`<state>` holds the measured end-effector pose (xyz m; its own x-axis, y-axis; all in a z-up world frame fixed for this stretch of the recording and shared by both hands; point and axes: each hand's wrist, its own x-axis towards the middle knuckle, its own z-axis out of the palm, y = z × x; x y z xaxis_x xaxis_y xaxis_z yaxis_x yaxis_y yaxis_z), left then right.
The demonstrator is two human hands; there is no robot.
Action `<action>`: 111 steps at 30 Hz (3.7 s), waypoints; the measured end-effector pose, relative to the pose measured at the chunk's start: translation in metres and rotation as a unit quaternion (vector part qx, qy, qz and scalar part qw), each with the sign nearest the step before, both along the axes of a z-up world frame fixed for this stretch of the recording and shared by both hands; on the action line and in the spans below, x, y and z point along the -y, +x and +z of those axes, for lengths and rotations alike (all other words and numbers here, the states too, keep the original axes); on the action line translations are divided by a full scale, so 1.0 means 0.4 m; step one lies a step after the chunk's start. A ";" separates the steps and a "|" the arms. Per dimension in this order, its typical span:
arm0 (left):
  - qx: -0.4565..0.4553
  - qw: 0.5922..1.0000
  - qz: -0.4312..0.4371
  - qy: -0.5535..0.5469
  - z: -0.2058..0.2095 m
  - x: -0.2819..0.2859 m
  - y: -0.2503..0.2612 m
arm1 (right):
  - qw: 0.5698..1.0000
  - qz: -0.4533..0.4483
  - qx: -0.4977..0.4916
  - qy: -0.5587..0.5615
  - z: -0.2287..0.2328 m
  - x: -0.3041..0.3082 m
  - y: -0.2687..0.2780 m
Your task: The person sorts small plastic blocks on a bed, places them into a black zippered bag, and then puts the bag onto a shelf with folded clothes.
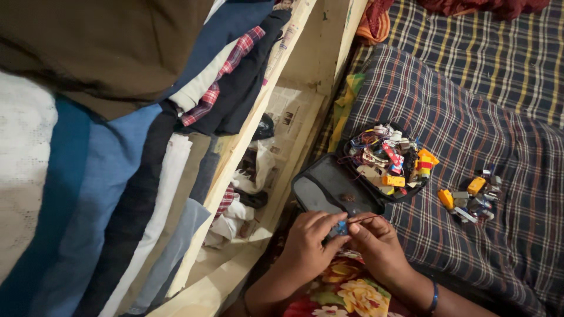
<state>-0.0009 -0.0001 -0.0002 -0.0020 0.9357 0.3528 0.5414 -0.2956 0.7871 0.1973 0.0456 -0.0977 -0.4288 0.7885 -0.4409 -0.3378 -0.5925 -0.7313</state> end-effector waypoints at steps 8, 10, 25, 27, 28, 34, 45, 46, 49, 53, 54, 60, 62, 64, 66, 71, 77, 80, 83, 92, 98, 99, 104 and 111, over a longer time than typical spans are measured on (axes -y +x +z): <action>0.092 0.993 -0.033 -0.069 0.002 -0.002 -0.004 | 0.999 0.005 -0.043 0.029 0.021 -0.002 -0.004; 0.106 0.990 -0.037 -0.084 0.004 0.000 -0.004 | 0.998 -0.001 -0.055 0.007 0.024 -0.002 -0.002; 0.140 0.984 -0.051 -0.095 0.013 -0.007 0.015 | 0.999 -0.018 -0.041 -0.017 0.042 -0.006 0.015; 0.139 0.986 -0.052 -0.082 0.015 -0.009 0.017 | 0.998 -0.012 -0.068 0.005 0.039 -0.008 0.017; 0.155 0.982 -0.055 -0.094 0.016 -0.009 0.019 | 0.997 -0.009 -0.081 0.016 0.036 -0.008 0.019; 0.167 0.978 -0.054 -0.110 0.011 -0.011 0.025 | 0.994 0.007 -0.095 0.052 0.031 -0.013 0.029; 0.151 0.986 -0.048 -0.058 -0.006 -0.030 0.045 | 0.995 0.005 -0.088 0.035 0.042 -0.037 0.051; 0.148 0.986 -0.046 -0.059 -0.003 -0.033 0.049 | 0.994 0.009 -0.096 0.043 0.039 -0.040 0.056; 0.153 0.985 -0.040 -0.068 0.000 -0.039 0.057 | 0.994 -0.004 -0.101 0.051 0.031 -0.047 0.068; 0.193 0.977 -0.025 -0.084 -0.008 -0.044 0.071 | 0.997 -0.007 -0.060 0.050 0.037 -0.061 0.081; 0.201 0.976 -0.020 -0.086 -0.012 -0.046 0.075 | 0.997 -0.007 -0.060 0.045 0.041 -0.065 0.084; 0.229 0.969 0.012 -0.093 -0.061 -0.060 0.124 | 0.997 0.039 -0.044 0.051 0.061 -0.096 0.114; 0.331 0.927 -0.002 -0.177 -0.102 -0.067 0.145 | 0.996 0.048 -0.051 0.050 0.055 -0.107 0.133; 0.409 0.881 -0.012 -0.238 -0.151 -0.079 0.170 | 0.996 0.052 -0.062 0.049 0.043 -0.119 0.158; 0.464 0.842 -0.016 -0.276 -0.196 -0.093 0.198 | 0.997 0.057 -0.004 0.043 0.036 -0.133 0.183; 0.436 0.851 0.041 -0.290 -0.301 -0.144 0.255 | 0.998 0.001 0.052 0.026 0.045 -0.159 0.237; 0.284 0.920 0.148 -0.224 -0.400 -0.282 0.276 | 0.996 -0.048 0.071 -0.028 0.068 -0.201 0.361; 0.140 0.956 0.186 -0.181 -0.413 -0.359 0.287 | 0.994 -0.066 0.086 -0.015 0.052 -0.218 0.424; 0.059 0.962 0.213 -0.159 -0.425 -0.407 0.308 | 0.993 -0.099 0.061 0.010 0.057 -0.244 0.485; 0.073 0.957 0.242 -0.143 -0.458 -0.383 0.315 | 0.949 -0.241 0.158 0.128 -0.078 -0.424 0.765; 0.161 0.946 0.206 -0.189 -0.421 -0.345 0.364 | 0.916 -0.098 0.370 0.123 -0.299 -0.500 0.862; 0.169 0.946 0.195 -0.197 -0.409 -0.338 0.376 | 0.905 -0.032 0.399 0.144 -0.318 -0.502 0.841; 0.183 0.958 0.151 -0.161 -0.339 -0.334 0.413 | 0.503 0.283 0.730 0.366 -0.319 -0.474 0.673; 0.180 0.965 0.093 -0.167 -0.284 -0.325 0.450 | 0.525 0.208 0.699 0.439 -0.313 -0.463 0.630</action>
